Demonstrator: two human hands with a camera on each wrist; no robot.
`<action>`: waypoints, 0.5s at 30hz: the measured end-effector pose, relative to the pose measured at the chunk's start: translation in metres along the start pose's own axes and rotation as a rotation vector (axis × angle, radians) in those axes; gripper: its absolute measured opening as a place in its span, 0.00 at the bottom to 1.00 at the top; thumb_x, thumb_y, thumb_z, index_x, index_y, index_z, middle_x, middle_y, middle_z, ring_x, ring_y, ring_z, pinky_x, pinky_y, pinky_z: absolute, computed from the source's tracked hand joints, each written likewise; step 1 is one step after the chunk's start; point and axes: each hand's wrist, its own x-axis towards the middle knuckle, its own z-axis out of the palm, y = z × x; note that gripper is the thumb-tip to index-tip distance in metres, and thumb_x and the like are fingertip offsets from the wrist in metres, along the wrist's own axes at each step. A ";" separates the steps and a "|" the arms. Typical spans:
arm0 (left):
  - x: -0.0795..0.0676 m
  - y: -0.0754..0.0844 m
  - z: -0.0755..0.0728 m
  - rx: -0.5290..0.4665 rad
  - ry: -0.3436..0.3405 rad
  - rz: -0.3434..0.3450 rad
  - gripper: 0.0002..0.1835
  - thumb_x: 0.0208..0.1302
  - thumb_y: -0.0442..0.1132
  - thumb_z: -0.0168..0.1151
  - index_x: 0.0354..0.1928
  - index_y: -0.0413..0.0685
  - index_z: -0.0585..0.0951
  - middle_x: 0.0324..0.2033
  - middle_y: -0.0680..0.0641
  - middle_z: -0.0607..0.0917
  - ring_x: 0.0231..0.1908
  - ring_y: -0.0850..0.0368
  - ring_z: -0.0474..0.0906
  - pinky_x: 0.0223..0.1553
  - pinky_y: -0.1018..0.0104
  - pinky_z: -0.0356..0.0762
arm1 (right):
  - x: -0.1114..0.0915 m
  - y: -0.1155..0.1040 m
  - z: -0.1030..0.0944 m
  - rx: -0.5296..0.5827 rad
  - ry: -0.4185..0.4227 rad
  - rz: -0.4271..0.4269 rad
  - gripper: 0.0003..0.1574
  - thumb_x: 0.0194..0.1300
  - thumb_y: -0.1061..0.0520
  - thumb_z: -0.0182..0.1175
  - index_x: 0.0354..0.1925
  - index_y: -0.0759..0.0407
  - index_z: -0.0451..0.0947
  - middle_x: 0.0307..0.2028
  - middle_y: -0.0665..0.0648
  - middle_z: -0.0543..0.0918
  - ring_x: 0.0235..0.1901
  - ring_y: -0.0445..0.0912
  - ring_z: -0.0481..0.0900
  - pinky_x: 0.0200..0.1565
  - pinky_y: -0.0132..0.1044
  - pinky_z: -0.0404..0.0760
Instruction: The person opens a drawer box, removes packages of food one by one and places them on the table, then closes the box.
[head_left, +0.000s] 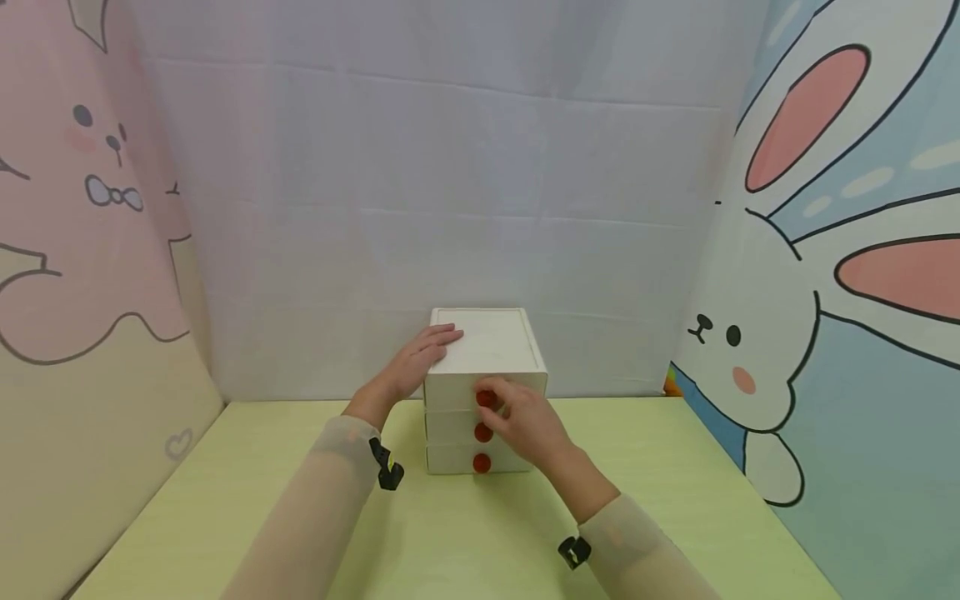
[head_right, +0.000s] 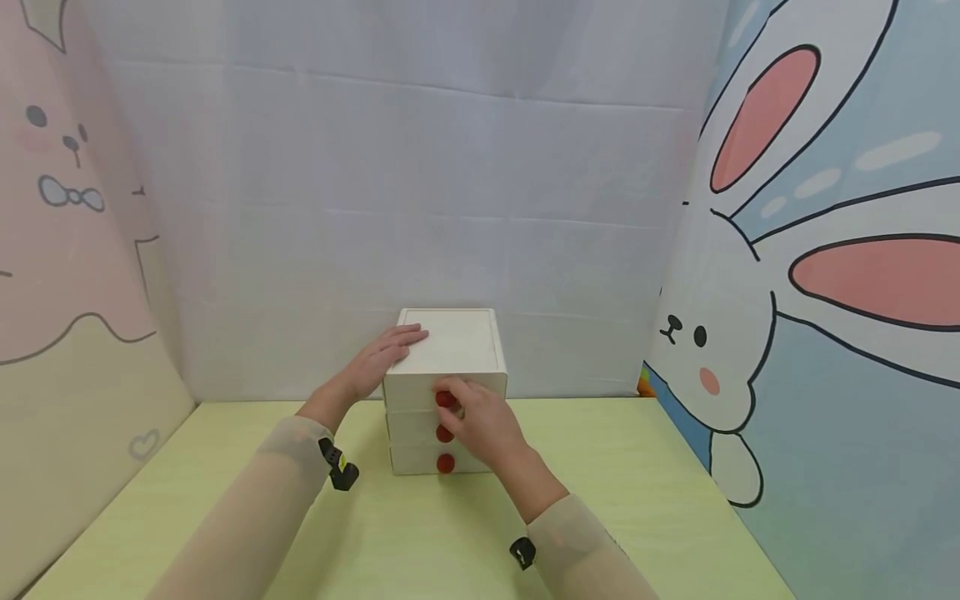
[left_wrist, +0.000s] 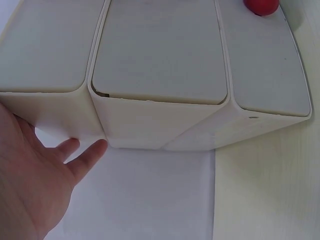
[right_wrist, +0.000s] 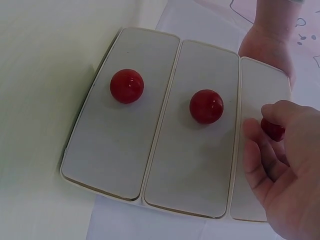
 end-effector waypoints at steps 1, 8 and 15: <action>0.000 0.000 0.000 -0.002 0.000 0.000 0.29 0.88 0.42 0.38 0.83 0.44 0.69 0.87 0.41 0.59 0.88 0.36 0.48 0.85 0.29 0.47 | 0.000 0.000 0.000 -0.001 0.000 0.000 0.17 0.73 0.59 0.73 0.58 0.55 0.85 0.41 0.51 0.91 0.36 0.44 0.86 0.40 0.34 0.85; 0.001 -0.002 -0.003 -0.012 0.003 -0.018 0.28 0.88 0.42 0.39 0.83 0.46 0.70 0.87 0.43 0.60 0.88 0.38 0.48 0.85 0.31 0.46 | 0.003 -0.003 0.001 -0.003 -0.003 0.011 0.17 0.72 0.59 0.73 0.57 0.55 0.85 0.40 0.51 0.91 0.35 0.43 0.86 0.40 0.35 0.87; 0.000 -0.004 -0.005 -0.006 0.004 -0.030 0.28 0.88 0.42 0.39 0.83 0.47 0.70 0.87 0.44 0.60 0.88 0.39 0.48 0.85 0.31 0.47 | 0.004 -0.004 0.003 -0.010 0.000 0.003 0.16 0.72 0.59 0.73 0.57 0.54 0.85 0.39 0.50 0.91 0.33 0.42 0.85 0.39 0.35 0.86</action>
